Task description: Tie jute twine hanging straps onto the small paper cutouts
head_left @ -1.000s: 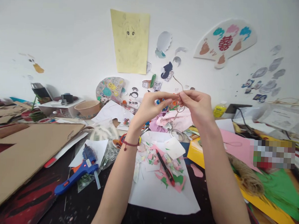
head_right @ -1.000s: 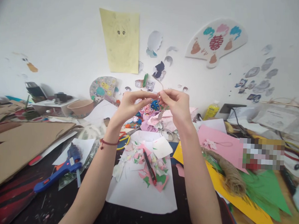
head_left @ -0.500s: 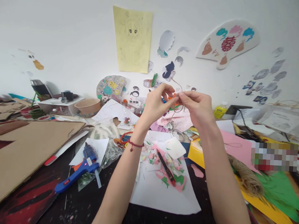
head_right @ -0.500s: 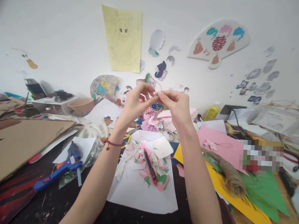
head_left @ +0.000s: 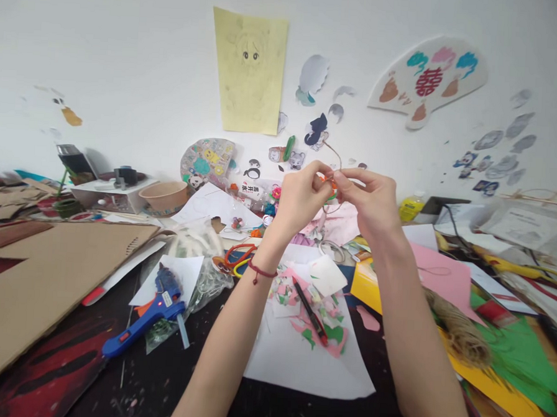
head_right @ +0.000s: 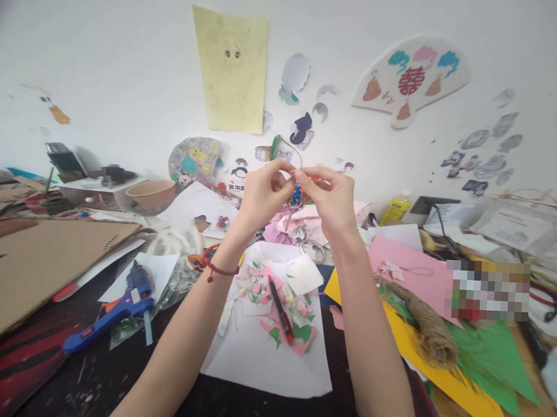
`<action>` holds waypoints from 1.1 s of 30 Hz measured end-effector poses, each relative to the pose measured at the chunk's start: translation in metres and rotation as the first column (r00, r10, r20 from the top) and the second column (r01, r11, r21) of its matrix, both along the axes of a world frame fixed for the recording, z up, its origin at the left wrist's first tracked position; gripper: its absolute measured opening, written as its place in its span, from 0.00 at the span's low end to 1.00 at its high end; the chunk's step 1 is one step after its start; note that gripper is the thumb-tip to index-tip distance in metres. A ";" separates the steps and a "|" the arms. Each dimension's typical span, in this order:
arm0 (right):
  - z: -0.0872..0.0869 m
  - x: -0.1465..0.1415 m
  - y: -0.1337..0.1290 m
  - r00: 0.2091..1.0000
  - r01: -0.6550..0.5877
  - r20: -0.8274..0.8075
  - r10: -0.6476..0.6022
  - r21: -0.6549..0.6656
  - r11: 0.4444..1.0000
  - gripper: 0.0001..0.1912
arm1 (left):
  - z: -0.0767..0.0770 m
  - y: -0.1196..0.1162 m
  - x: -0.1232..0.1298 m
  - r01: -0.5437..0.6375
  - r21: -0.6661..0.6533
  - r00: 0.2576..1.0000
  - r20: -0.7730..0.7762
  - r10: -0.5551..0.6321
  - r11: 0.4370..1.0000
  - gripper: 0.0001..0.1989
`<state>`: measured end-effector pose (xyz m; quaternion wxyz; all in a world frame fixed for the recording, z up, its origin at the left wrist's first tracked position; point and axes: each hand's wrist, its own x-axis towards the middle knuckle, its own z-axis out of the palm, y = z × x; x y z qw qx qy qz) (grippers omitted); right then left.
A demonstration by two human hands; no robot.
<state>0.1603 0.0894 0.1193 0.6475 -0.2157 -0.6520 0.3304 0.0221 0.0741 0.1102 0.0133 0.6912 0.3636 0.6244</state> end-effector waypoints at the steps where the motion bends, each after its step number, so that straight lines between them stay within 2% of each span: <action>1: 0.000 0.000 -0.001 1.000 -0.006 0.000 0.006 0.004 1.000 0.05 | 0.000 -0.001 0.001 0.010 -0.017 0.999 0.041 -0.009 1.000 0.08; 4: 0.000 0.000 -0.001 0.998 -0.044 -0.036 0.043 -0.011 0.999 0.05 | 0.002 -0.001 0.003 0.143 -0.091 0.972 0.200 -0.122 0.985 0.09; 8: 0.001 0.002 0.000 0.992 -0.062 -0.109 0.057 -0.044 0.997 0.07 | 0.003 0.000 0.001 0.408 -0.132 0.872 0.352 -0.342 0.903 0.07; 11: 0.002 0.004 0.001 0.989 -0.059 -0.137 0.050 -0.056 0.997 0.07 | 0.004 0.001 0.000 0.496 -0.117 0.818 0.395 -0.417 0.861 0.09; 15: 0.003 0.005 0.002 0.985 -0.047 -0.170 0.033 -0.079 0.996 0.05 | 0.001 0.003 0.006 0.464 -0.057 0.832 0.370 -0.413 0.884 0.09; 19: 0.004 0.005 0.002 0.980 -0.049 -0.196 0.028 -0.103 0.993 0.03 | -0.001 0.001 0.012 0.293 0.000 0.908 0.311 -0.279 0.956 0.06; 21: 0.004 0.004 0.002 0.979 -0.055 -0.201 0.034 -0.101 0.993 0.02 | 0.000 -0.001 0.014 0.235 0.010 0.929 0.293 -0.228 0.972 0.04; 27: 0.004 0.002 0.001 0.974 -0.057 -0.225 0.037 -0.084 0.995 0.01 | 0.000 -0.004 0.016 0.177 0.032 0.930 0.321 -0.178 0.984 0.02; 33: 0.003 0.000 -0.002 0.978 -0.034 -0.208 0.019 -0.068 0.997 0.03 | 0.000 -0.003 0.018 0.174 0.077 0.914 0.360 -0.190 0.982 0.03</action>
